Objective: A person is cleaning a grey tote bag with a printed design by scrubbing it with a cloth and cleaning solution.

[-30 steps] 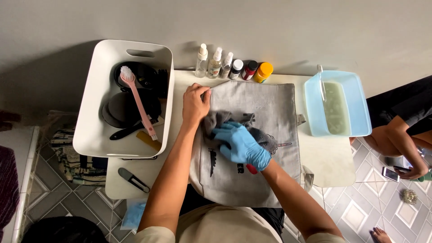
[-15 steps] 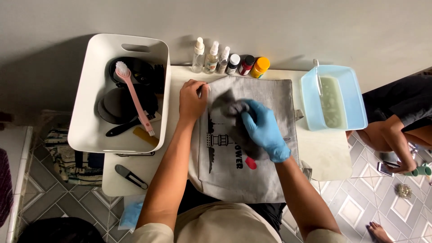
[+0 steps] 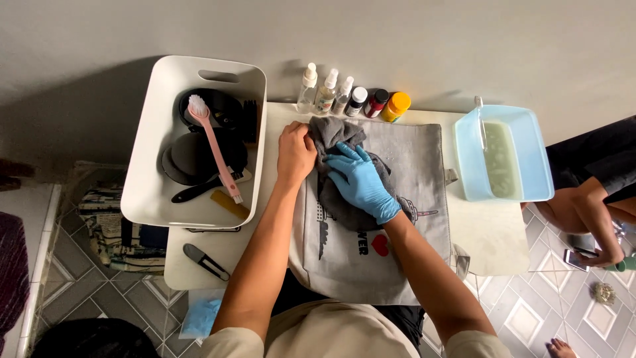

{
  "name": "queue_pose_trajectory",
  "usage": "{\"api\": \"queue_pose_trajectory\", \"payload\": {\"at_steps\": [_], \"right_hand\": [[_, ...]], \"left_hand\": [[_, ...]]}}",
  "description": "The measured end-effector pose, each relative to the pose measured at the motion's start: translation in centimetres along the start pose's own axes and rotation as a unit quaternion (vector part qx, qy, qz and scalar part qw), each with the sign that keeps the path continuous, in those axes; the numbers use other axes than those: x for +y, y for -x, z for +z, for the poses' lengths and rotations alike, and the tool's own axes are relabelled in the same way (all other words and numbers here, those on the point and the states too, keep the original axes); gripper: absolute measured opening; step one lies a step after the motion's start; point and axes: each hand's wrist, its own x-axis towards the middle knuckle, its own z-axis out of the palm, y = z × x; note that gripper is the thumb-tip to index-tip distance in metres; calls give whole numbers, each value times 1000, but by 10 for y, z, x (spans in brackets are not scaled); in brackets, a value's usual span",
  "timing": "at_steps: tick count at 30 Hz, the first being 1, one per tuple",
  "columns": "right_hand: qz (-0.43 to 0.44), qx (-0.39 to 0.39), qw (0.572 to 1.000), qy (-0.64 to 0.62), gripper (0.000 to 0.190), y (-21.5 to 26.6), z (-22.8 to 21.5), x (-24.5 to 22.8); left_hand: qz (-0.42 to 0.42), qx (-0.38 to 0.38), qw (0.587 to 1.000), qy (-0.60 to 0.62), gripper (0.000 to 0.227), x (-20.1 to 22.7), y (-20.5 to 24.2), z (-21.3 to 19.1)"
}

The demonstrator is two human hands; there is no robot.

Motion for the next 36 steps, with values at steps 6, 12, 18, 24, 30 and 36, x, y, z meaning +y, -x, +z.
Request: {"api": "queue_pose_trajectory", "payload": {"at_steps": [6, 12, 18, 24, 30, 36], "right_hand": [[-52, -43, 990, -127, 17, 32, -21, -28], [21, -7, 1000, -21, 83, 22, -47, -46], [33, -50, 998, 36, 75, 25, -16, -40], [-16, -39, 999, -9, 40, 33, -29, -46], [-84, -74, 989, -95, 15, 94, -52, -67], [54, -276, 929, -240, 25, 148, -124, -77]], "left_hand": [[4, -9, 998, 66, 26, 15, 0, -14], [32, 22, 995, 92, 27, 0, -3, -3], [42, 33, 998, 44, 27, 5, -2, -4], [9, -1, 999, -34, 24, -11, -4, 15], [3, 16, 999, -49, 15, 2, 3, 12], [62, 4, 998, 20, 7, 12, 6, 0]]}}
